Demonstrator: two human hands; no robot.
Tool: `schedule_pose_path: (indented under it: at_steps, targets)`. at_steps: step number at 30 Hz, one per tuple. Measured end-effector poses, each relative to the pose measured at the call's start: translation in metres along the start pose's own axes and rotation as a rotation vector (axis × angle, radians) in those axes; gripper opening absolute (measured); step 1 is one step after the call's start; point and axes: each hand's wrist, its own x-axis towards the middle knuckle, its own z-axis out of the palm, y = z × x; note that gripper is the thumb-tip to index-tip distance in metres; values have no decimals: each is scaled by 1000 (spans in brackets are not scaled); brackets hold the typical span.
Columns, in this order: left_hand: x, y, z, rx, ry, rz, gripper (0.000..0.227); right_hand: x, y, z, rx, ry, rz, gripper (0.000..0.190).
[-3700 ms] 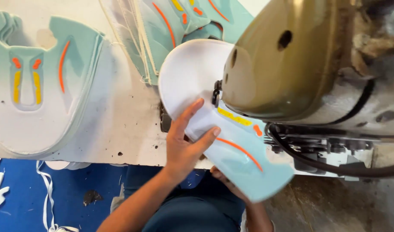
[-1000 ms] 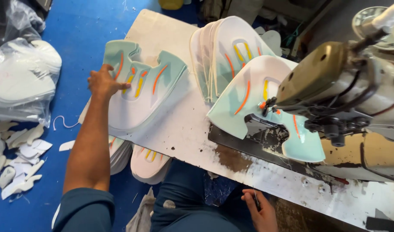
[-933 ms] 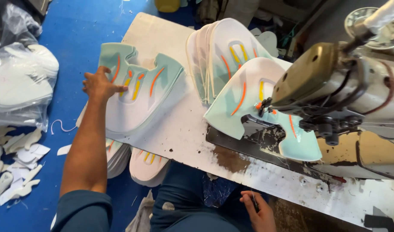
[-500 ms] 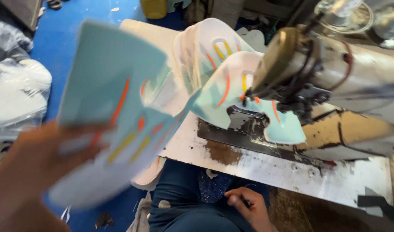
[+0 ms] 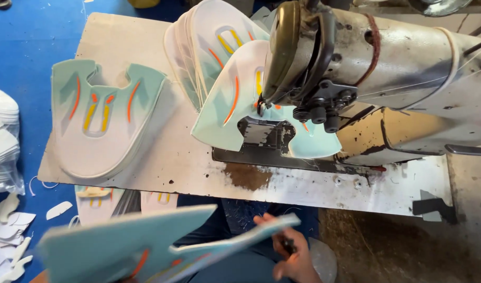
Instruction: Stitch together layers of shoe upper components using an industrial sewing machine.
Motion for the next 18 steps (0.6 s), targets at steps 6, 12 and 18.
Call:
schedule_pose_path:
  at_steps: [6, 12, 18]
  targets:
    - [37, -25, 36, -73, -5, -131, 52, -20, 24, -8, -4, 156, -76, 76]
    - [111, 13, 97, 55, 311, 434, 60, 47, -48, 7, -1, 655, -101, 58]
    - [146, 22, 95, 11, 245, 238, 63, 85, -85, 8, -133, 679, -20, 61]
